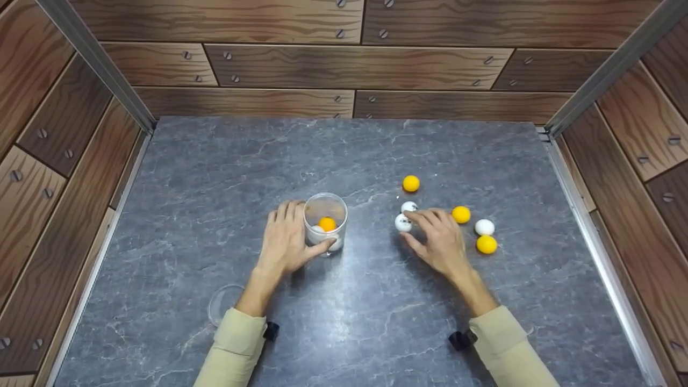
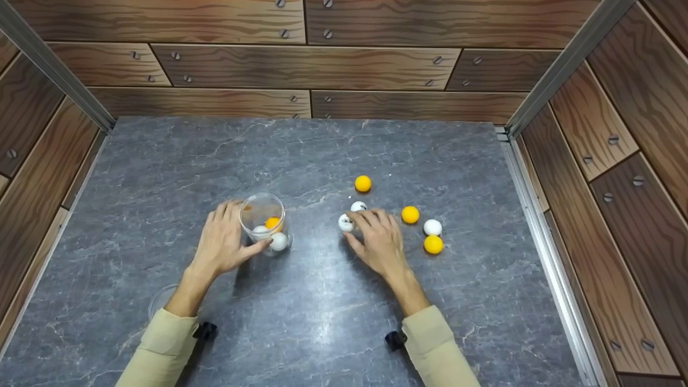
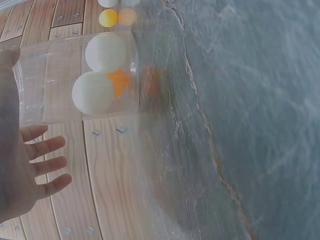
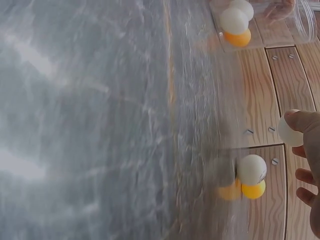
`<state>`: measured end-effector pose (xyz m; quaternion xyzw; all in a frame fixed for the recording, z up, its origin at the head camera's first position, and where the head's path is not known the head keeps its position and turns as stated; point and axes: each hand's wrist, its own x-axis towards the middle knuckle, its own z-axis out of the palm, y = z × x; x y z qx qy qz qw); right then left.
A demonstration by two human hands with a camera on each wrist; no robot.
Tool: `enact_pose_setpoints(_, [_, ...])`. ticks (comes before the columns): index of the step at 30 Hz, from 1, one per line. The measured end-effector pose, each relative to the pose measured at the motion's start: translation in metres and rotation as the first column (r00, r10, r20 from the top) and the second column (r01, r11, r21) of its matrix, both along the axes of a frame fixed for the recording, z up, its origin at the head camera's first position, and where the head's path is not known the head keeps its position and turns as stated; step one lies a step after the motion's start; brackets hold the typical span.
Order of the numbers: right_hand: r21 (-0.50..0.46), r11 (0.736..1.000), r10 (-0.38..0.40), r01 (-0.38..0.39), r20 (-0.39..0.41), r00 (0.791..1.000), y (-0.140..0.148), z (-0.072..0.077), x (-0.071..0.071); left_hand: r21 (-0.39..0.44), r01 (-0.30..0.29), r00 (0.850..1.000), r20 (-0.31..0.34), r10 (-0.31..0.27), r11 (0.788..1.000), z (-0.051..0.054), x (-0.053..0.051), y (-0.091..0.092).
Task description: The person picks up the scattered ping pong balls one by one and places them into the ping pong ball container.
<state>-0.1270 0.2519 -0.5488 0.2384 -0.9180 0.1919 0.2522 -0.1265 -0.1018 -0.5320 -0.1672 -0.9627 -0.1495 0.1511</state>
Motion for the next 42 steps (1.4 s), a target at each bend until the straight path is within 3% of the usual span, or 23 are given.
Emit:
enact_pose_setpoints(22, [-0.076,0.997,0.026,-0.028,-0.025,0.999,-0.03,0.011,-0.005,-0.001,0.0,1.0,-0.021,0.0,1.0,-0.001,0.001,-0.001])
enact_pose_setpoints(32, [0.001,0.996,0.086,-0.086,-0.053,0.995,-0.044,0.025,-0.011,0.004,-0.003,1.0,-0.013,0.003,1.0,0.0,0.0,0.0])
enact_pose_setpoints(42, [-0.037,0.992,0.118,-0.122,-0.082,0.99,-0.06,0.035,-0.017,0.01,0.003,1.0,-0.018,-0.003,1.0,-0.001,0.001,0.0])
